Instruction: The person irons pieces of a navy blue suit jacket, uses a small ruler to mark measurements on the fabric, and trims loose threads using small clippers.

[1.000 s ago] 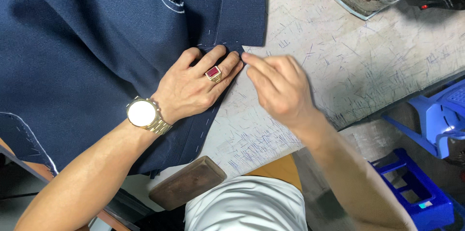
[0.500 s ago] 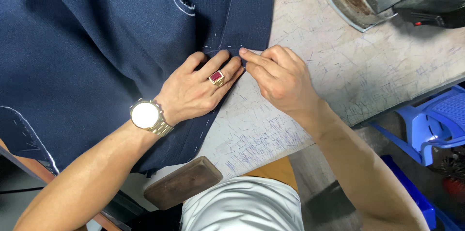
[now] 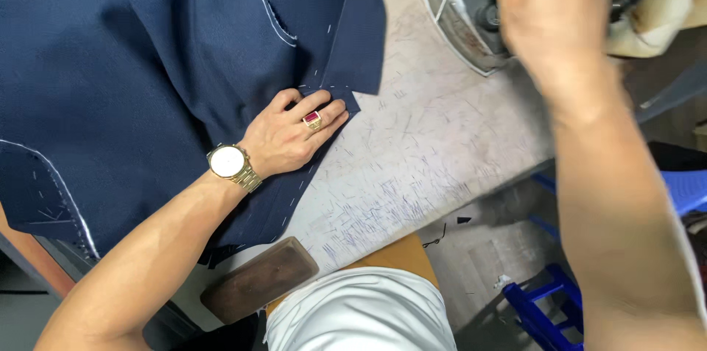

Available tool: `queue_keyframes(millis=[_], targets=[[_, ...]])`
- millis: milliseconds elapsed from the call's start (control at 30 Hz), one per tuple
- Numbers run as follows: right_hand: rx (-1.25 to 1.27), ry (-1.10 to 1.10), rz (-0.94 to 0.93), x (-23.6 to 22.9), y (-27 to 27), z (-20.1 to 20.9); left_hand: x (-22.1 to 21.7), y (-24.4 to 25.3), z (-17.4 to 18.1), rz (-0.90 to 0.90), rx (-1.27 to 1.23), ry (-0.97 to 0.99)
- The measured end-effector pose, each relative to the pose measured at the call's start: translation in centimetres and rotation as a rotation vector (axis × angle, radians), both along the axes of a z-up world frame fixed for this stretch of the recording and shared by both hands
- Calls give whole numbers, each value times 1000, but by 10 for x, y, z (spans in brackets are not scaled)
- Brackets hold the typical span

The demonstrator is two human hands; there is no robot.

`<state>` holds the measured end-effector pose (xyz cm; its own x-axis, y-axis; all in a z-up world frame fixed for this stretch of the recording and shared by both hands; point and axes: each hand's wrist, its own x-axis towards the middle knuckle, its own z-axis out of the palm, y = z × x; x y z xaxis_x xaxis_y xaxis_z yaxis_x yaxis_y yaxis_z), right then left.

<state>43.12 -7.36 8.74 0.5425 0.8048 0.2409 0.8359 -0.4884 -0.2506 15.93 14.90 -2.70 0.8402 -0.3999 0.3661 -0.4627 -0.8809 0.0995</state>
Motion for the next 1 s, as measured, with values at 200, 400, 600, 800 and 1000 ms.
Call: queue_keyframes(millis=[200, 400, 600, 800, 1000], targets=[[-332, 570, -239, -49, 5, 38, -6, 2, -4, 9, -48, -89], [-28, 583, -484, -114, -33, 5, -7, -1, -12, 23, -213, -299], [-146, 612, -529, -168, 2, 25, -9, -3, -13, -14, -179, -261], [-262, 642, -502, -174, 8, 19, -10, -3, -21, -9, -173, -242], [-467, 619, -420, -175, 27, 21, -9, -1, -22, -4, -206, -293]])
